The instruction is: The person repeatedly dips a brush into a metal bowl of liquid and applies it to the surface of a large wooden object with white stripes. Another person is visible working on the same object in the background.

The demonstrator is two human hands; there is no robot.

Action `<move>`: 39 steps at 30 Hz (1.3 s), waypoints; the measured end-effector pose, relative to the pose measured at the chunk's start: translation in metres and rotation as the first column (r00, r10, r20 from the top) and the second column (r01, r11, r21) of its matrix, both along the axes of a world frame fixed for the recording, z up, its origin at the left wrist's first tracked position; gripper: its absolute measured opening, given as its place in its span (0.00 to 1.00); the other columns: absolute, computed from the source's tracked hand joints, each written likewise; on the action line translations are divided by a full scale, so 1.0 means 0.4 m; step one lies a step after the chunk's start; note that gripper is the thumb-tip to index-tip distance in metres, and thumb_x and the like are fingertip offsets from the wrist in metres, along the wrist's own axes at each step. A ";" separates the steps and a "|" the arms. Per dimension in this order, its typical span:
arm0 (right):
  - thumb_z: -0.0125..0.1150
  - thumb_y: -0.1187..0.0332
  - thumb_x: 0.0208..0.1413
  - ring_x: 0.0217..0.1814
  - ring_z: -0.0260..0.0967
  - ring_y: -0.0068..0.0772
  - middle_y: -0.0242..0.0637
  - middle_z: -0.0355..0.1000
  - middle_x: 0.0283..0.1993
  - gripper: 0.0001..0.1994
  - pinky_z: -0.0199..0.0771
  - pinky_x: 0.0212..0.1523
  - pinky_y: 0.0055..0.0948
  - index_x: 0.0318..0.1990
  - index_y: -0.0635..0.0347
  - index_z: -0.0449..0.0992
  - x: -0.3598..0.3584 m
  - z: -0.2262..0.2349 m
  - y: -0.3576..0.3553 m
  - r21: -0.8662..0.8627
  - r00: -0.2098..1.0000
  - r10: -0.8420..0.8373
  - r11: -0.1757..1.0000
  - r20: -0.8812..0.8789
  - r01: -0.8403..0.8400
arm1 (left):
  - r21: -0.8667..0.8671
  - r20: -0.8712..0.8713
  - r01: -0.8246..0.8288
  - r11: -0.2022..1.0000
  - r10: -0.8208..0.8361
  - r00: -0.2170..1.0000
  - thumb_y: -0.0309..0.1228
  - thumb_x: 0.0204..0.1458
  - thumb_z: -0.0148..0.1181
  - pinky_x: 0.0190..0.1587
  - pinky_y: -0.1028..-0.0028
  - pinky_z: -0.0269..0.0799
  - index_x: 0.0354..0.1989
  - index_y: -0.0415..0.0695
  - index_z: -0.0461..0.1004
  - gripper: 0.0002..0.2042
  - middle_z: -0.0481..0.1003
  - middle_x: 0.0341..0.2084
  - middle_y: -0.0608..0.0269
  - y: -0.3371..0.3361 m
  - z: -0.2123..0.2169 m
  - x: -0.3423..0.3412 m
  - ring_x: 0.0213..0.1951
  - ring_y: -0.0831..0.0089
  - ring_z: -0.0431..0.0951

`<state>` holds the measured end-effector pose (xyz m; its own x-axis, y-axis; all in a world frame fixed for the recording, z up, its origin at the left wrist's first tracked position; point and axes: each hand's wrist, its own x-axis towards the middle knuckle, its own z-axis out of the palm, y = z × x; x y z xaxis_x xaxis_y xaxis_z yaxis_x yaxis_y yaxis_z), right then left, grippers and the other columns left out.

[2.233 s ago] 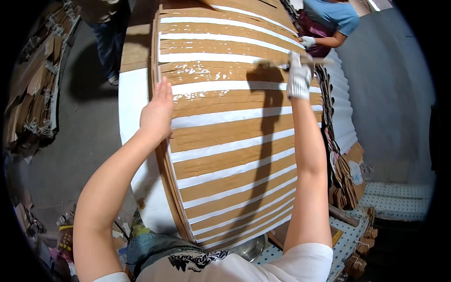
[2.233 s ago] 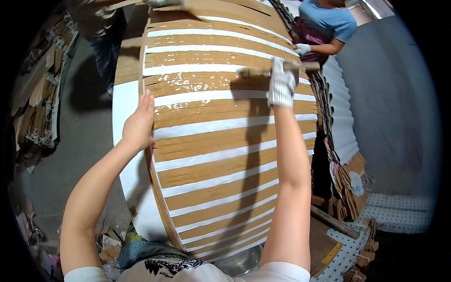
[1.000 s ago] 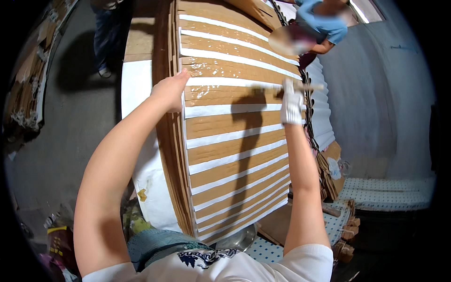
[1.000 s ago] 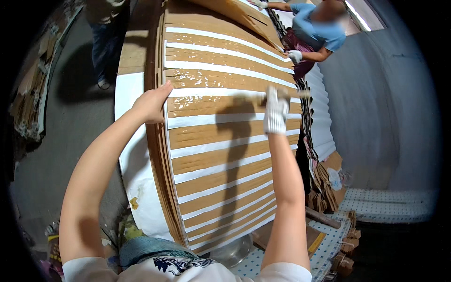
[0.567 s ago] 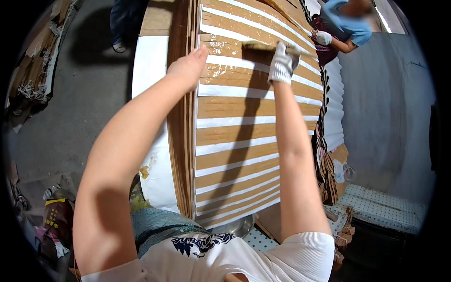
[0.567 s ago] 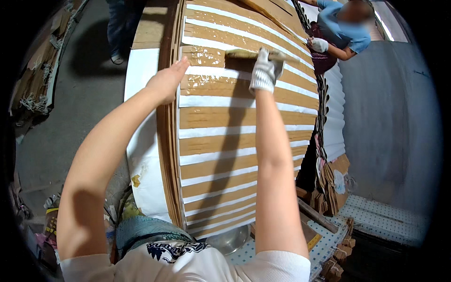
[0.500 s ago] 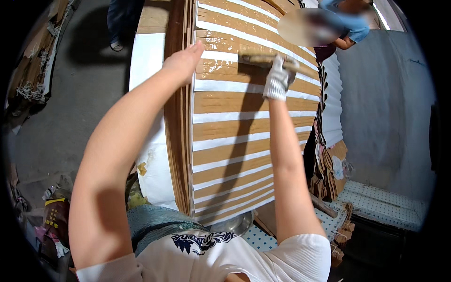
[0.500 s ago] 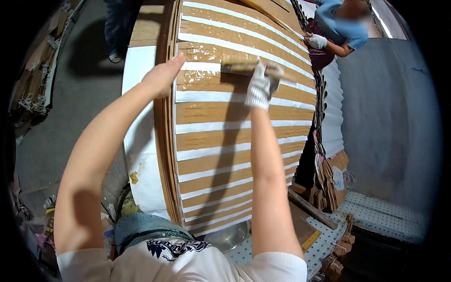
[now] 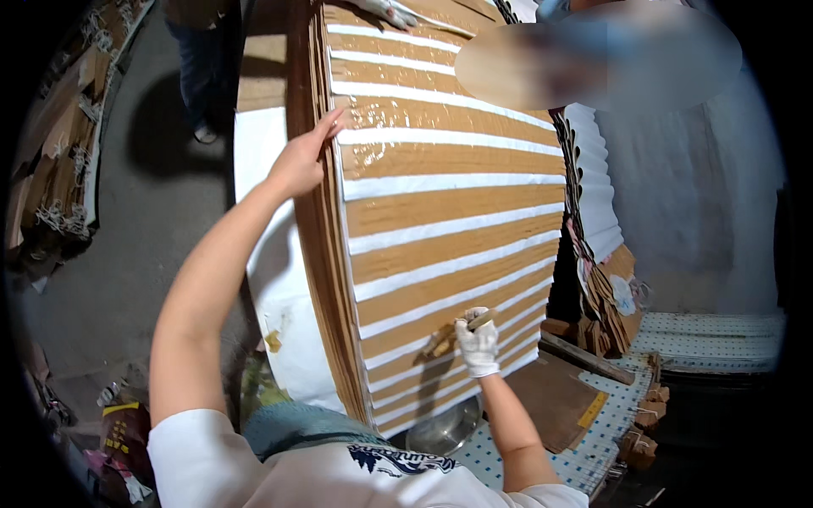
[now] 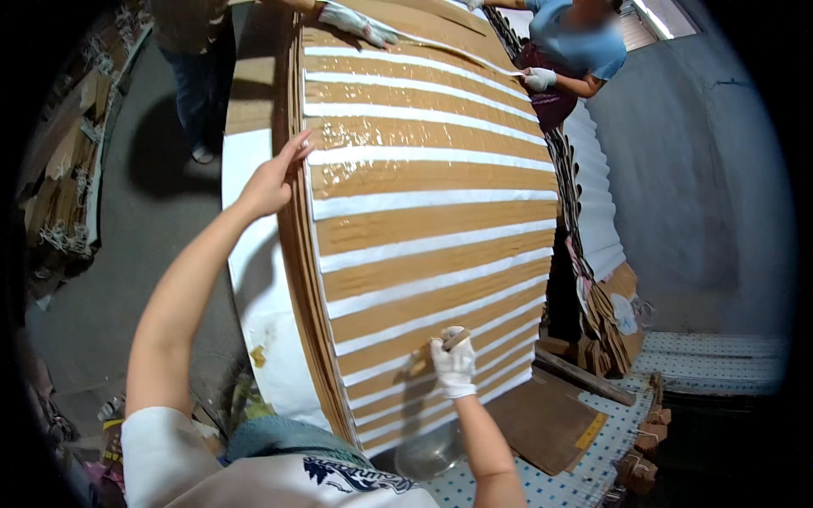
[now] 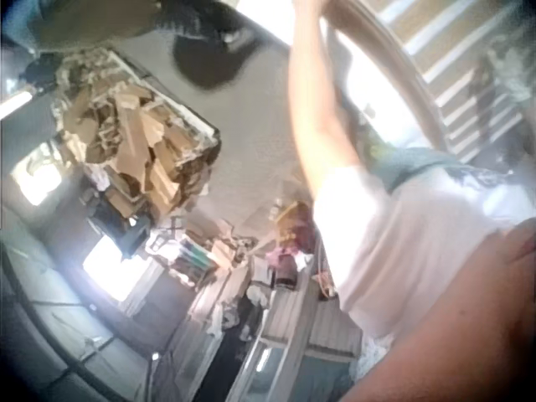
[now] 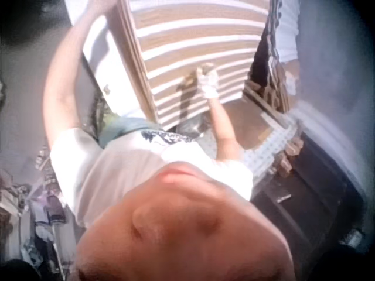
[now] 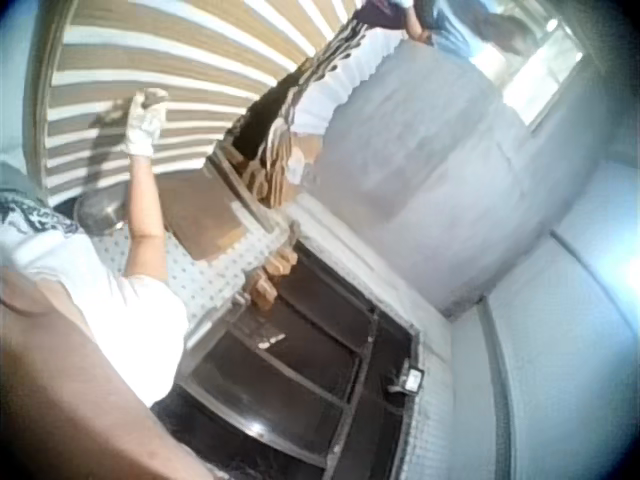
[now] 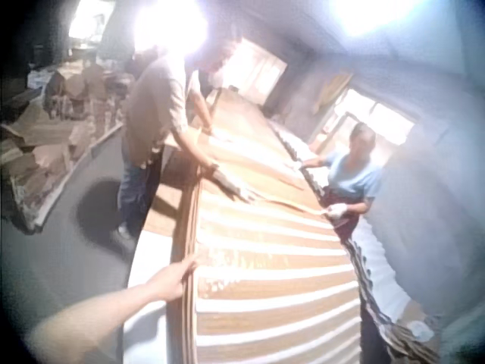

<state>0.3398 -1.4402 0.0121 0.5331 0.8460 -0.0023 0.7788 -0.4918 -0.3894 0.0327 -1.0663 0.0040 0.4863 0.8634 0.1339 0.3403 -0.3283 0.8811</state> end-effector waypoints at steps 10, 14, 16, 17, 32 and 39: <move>0.62 0.69 0.55 0.27 0.69 0.23 0.32 0.70 0.28 0.07 0.74 0.26 0.25 0.36 0.57 0.69 -0.001 0.254 0.740 0.451 0.822 0.136 0.879 -0.554 0.158 | 0.365 -0.238 -0.108 0.925 0.205 0.949 0.32 0.59 0.46 0.61 0.65 0.64 0.63 0.40 0.61 0.22 0.60 0.64 0.54 0.194 -0.083 0.031 0.61 0.59 0.65; 0.64 0.64 0.54 0.22 0.68 0.26 0.34 0.70 0.22 0.10 0.71 0.24 0.28 0.34 0.58 0.70 -0.115 0.317 1.065 0.580 0.854 0.206 0.804 -0.478 0.132 | 0.320 -0.332 -0.050 0.946 0.161 0.929 0.32 0.60 0.42 0.56 0.63 0.69 0.62 0.41 0.62 0.21 0.59 0.65 0.58 0.197 -0.065 0.023 0.56 0.58 0.70; 0.65 0.63 0.53 0.30 0.69 0.30 0.36 0.73 0.28 0.12 0.70 0.34 0.31 0.37 0.60 0.70 -0.107 0.289 1.218 0.648 0.866 0.213 0.746 -0.453 0.156 | 0.324 -0.344 -0.044 0.945 0.161 0.925 0.29 0.60 0.45 0.56 0.65 0.70 0.63 0.43 0.62 0.21 0.60 0.64 0.58 0.204 -0.066 0.045 0.55 0.57 0.71; 0.67 0.63 0.50 0.34 0.68 0.32 0.36 0.73 0.32 0.15 0.69 0.38 0.32 0.39 0.60 0.70 -0.123 0.281 1.283 0.624 0.865 0.189 0.763 -0.464 0.168 | 0.353 -0.334 -0.042 0.935 0.168 0.928 0.27 0.58 0.44 0.55 0.65 0.70 0.63 0.43 0.62 0.22 0.60 0.65 0.57 0.198 -0.067 0.044 0.55 0.57 0.71; 0.66 0.63 0.53 0.40 0.66 0.29 0.36 0.70 0.36 0.15 0.67 0.45 0.31 0.41 0.59 0.68 -0.256 0.130 0.975 0.698 0.952 0.251 0.714 -0.177 -0.059 | 0.378 -0.404 0.009 0.926 0.156 0.901 0.28 0.61 0.42 0.62 0.67 0.64 0.64 0.43 0.59 0.21 0.59 0.65 0.53 0.226 -0.091 0.041 0.60 0.54 0.66; 0.64 0.65 0.54 0.38 0.69 0.28 0.34 0.69 0.37 0.14 0.71 0.42 0.30 0.42 0.61 0.68 -0.265 0.103 0.723 0.725 0.932 0.268 0.689 -0.244 -0.009 | 0.455 -0.481 0.128 0.881 0.122 0.868 0.29 0.61 0.41 0.63 0.66 0.62 0.62 0.38 0.60 0.21 0.60 0.63 0.47 0.263 -0.087 0.051 0.61 0.54 0.64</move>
